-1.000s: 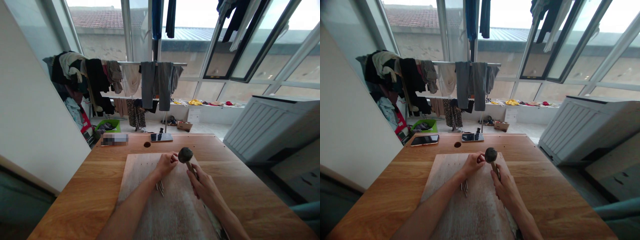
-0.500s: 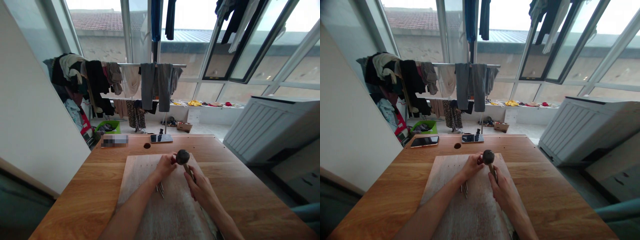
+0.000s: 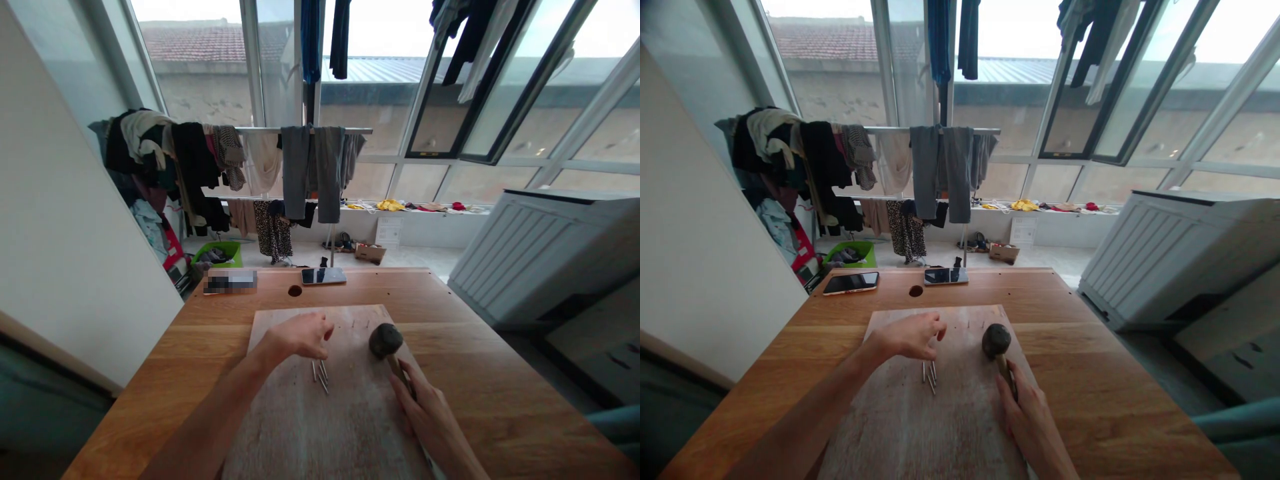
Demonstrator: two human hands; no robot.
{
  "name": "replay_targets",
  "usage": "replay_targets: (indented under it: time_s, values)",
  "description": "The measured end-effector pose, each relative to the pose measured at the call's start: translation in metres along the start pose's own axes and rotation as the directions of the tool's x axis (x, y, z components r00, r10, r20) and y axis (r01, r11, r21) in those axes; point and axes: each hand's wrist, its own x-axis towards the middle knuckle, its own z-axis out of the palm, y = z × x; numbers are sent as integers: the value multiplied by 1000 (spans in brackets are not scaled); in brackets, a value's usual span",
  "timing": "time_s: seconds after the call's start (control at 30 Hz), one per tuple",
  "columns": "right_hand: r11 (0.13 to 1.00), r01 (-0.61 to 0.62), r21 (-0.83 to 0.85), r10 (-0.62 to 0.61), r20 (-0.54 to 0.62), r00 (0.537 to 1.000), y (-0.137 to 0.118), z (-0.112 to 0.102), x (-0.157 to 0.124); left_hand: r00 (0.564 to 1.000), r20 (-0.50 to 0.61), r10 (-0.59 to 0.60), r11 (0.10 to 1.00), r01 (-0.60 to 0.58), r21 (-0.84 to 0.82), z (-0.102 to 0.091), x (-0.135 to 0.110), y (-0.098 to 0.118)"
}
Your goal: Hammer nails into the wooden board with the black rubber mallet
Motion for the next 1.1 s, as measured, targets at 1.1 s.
replay_targets:
  time_s: [1.1]
  values:
    - [998,29,52,-26,-67,997,4,5,1,963,-258,82,995,-92,-26,28,41,-4]
